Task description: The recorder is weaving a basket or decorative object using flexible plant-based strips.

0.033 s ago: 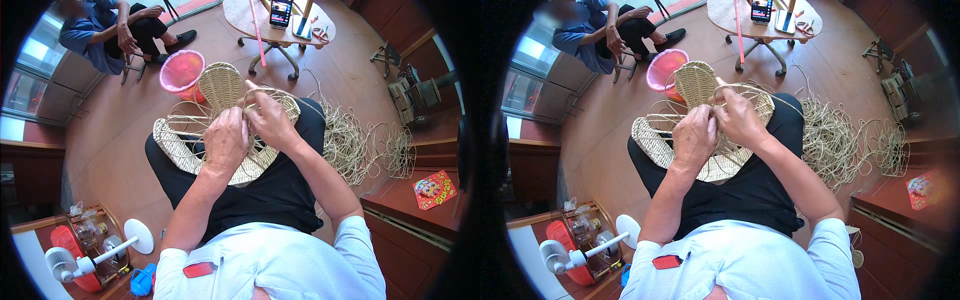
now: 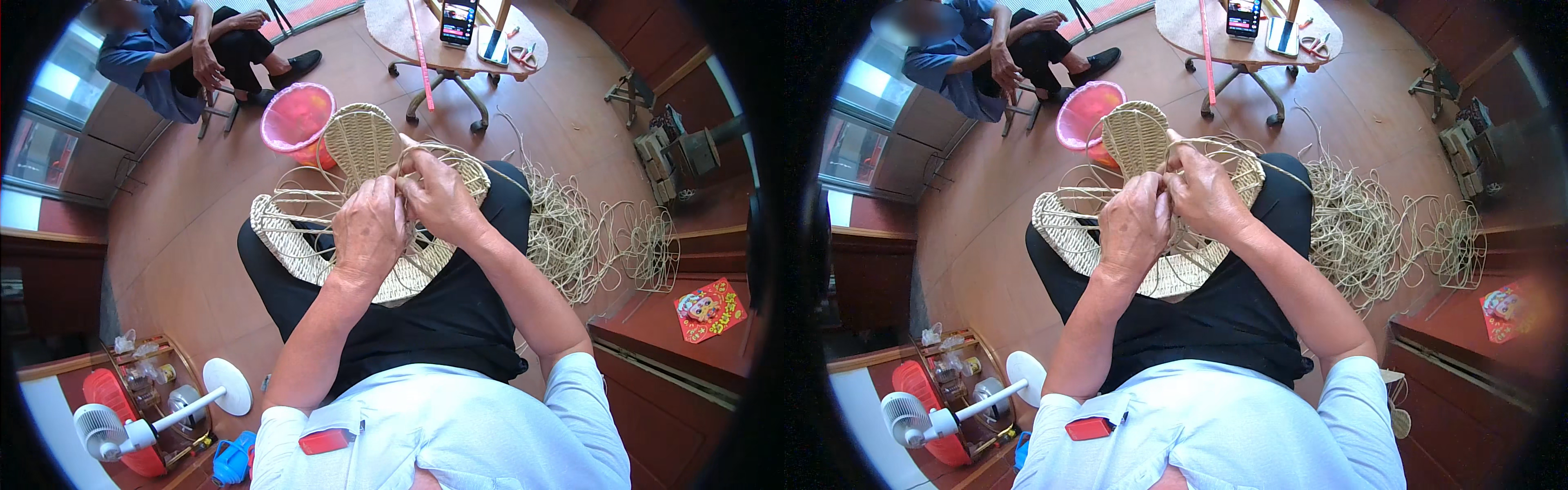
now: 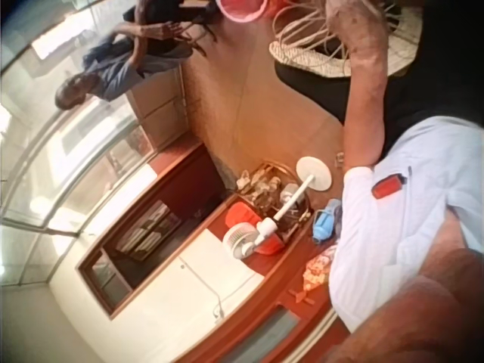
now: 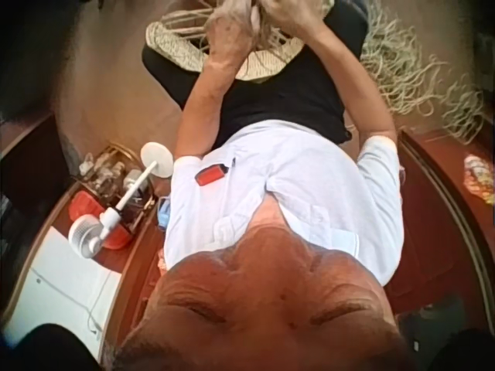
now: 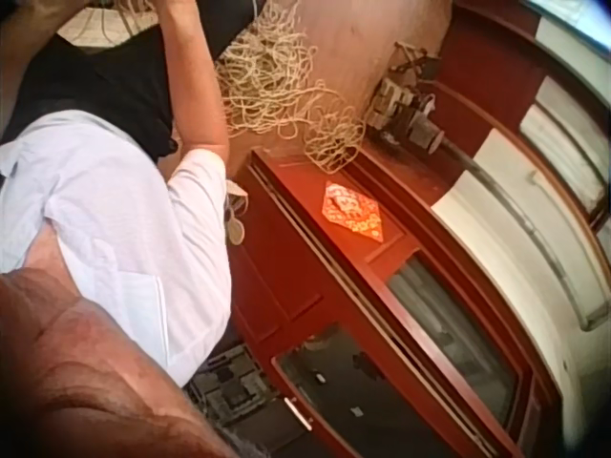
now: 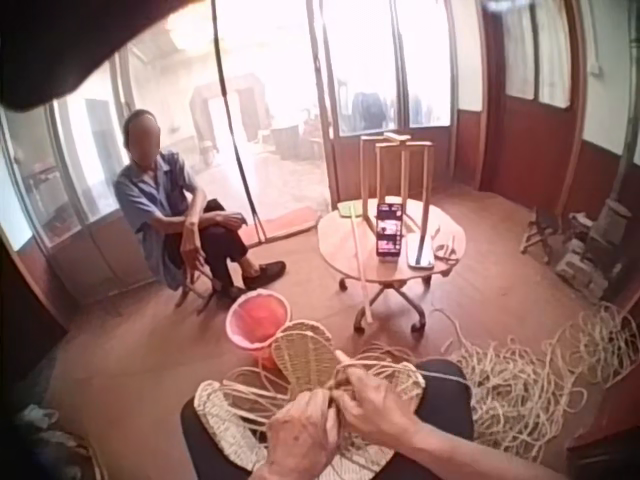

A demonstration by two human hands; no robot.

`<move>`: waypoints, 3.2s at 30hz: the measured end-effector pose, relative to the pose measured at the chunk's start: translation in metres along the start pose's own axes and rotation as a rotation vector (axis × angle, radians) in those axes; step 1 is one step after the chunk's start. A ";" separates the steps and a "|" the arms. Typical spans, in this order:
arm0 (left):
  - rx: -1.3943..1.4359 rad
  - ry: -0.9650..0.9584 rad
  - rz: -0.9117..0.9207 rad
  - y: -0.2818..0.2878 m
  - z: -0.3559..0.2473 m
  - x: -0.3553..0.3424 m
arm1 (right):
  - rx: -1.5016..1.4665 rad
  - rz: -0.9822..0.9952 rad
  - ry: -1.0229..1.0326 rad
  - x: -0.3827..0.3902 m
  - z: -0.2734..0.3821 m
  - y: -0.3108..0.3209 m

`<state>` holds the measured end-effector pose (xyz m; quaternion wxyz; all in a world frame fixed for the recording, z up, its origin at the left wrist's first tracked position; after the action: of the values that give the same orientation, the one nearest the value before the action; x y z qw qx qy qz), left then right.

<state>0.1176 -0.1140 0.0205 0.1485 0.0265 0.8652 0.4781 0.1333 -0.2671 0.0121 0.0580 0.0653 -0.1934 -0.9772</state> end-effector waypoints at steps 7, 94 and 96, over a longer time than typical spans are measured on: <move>-0.016 -0.166 -0.223 0.002 -0.010 0.003 | -0.372 -0.145 0.077 0.018 0.006 0.028; -0.521 -0.229 -0.194 0.008 -0.008 -0.041 | 0.509 -0.266 0.502 0.032 0.002 -0.034; -0.549 -0.267 -0.240 0.009 -0.009 -0.040 | 0.488 -0.273 0.490 0.033 0.002 -0.035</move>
<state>0.1519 -0.1243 0.0420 0.3175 -0.0543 0.6738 0.6650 0.0979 -0.2391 -0.0028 -0.0457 0.3343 -0.3906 -0.8565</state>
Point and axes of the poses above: each hand's wrist, its own x-axis away from the middle knuckle, its own y-axis out of the back of the hand, z = x × y, the point moved 3 cm from there along -x, towards the middle knuckle, and after that the axes turned 9 degrees about y, right-handed, at the moved point
